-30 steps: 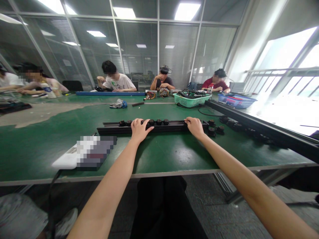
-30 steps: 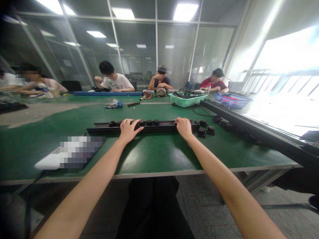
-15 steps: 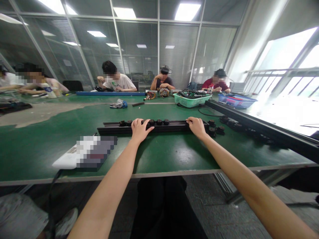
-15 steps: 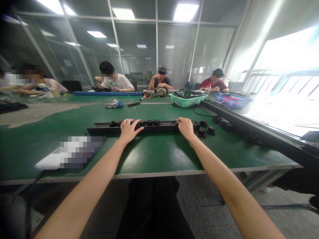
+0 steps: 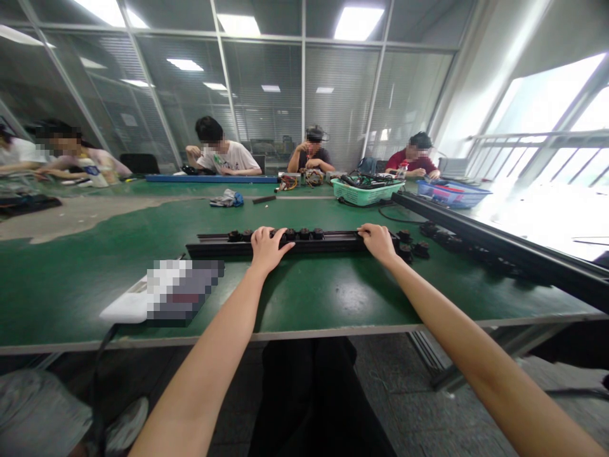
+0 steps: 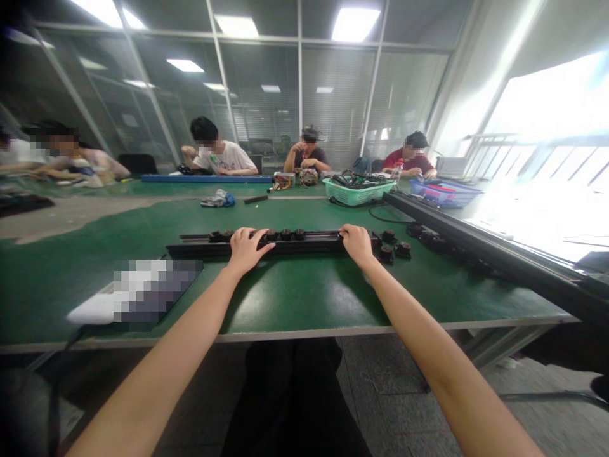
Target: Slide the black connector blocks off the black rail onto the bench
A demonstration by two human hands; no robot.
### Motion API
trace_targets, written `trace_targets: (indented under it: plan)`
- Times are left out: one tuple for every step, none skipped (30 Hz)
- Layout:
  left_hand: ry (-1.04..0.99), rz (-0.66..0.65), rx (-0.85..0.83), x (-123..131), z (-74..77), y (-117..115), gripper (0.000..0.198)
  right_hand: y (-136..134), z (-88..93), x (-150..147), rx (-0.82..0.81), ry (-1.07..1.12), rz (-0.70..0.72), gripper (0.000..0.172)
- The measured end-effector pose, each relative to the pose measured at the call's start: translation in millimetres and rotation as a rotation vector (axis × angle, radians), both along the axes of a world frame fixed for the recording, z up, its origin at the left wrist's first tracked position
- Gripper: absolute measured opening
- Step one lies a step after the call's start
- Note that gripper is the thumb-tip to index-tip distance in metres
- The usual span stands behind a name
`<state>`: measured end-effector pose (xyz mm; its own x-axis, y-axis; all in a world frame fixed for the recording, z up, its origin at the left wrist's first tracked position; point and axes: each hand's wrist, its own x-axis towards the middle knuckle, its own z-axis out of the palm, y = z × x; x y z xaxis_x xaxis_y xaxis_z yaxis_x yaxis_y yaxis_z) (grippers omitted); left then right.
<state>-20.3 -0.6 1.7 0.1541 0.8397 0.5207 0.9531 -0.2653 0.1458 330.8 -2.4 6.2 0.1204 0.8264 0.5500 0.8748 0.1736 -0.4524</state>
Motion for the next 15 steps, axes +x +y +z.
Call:
trace_targets:
  plan:
    - [-0.001,-0.002,0.002,-0.1,-0.2,0.2,0.058,0.2,-0.3,0.2,0.001,0.002,0.001,0.025]
    - [-0.004,-0.003,0.005,-0.2,-0.3,0.4,0.057,0.3,-0.6,0.4,0.002,0.006,0.003,0.025]
    - [-0.007,-0.005,0.006,-0.3,-0.4,0.5,0.057,0.5,-1.0,0.6,0.004,0.010,0.004,0.025]
    - [-0.009,-0.005,0.006,-0.3,-0.4,0.6,0.057,0.6,-1.5,0.8,0.006,0.015,0.006,0.025]
    - [-0.010,-0.005,0.004,-0.2,-0.3,0.5,0.057,0.8,-1.9,1.0,0.009,0.019,0.008,0.025]
    - [-0.010,-0.004,0.001,0.0,-0.1,0.2,0.058,0.9,-2.3,1.2,0.011,0.024,0.011,0.025]
    - [-0.007,-0.002,-0.001,0.1,0.1,-0.1,0.058,1.1,-2.6,1.4,0.013,0.027,0.013,0.024]
    - [-0.003,0.000,-0.002,0.3,0.4,-0.5,0.058,1.2,-2.8,1.6,0.014,0.029,0.014,0.024]
    - [0.001,0.002,-0.003,0.5,0.7,-0.9,0.058,1.3,-2.8,1.7,0.014,0.029,0.015,0.023]
    - [0.004,0.003,-0.002,0.7,1.0,-1.2,0.059,1.4,-2.7,1.8,0.014,0.027,0.015,0.022]
    - [0.006,0.004,-0.001,0.8,1.1,-1.4,0.059,1.5,-2.5,1.9,0.012,0.022,0.014,0.022]
    - [0.007,0.004,-0.001,0.9,1.2,-1.5,0.059,1.4,-2.3,1.9,0.011,0.014,0.014,0.022]
    - [0.008,0.003,0.000,0.9,1.2,-1.4,0.058,1.3,-2.1,2.0,0.010,0.004,0.016,0.022]
    - [0.008,0.002,0.001,0.8,1.1,-1.3,0.058,1.1,-2.0,2.2,0.011,-0.007,0.021,0.022]
    - [0.007,0.001,0.002,0.7,1.1,-1.1,0.058,0.8,-1.9,2.4,0.013,-0.019,0.028,0.022]
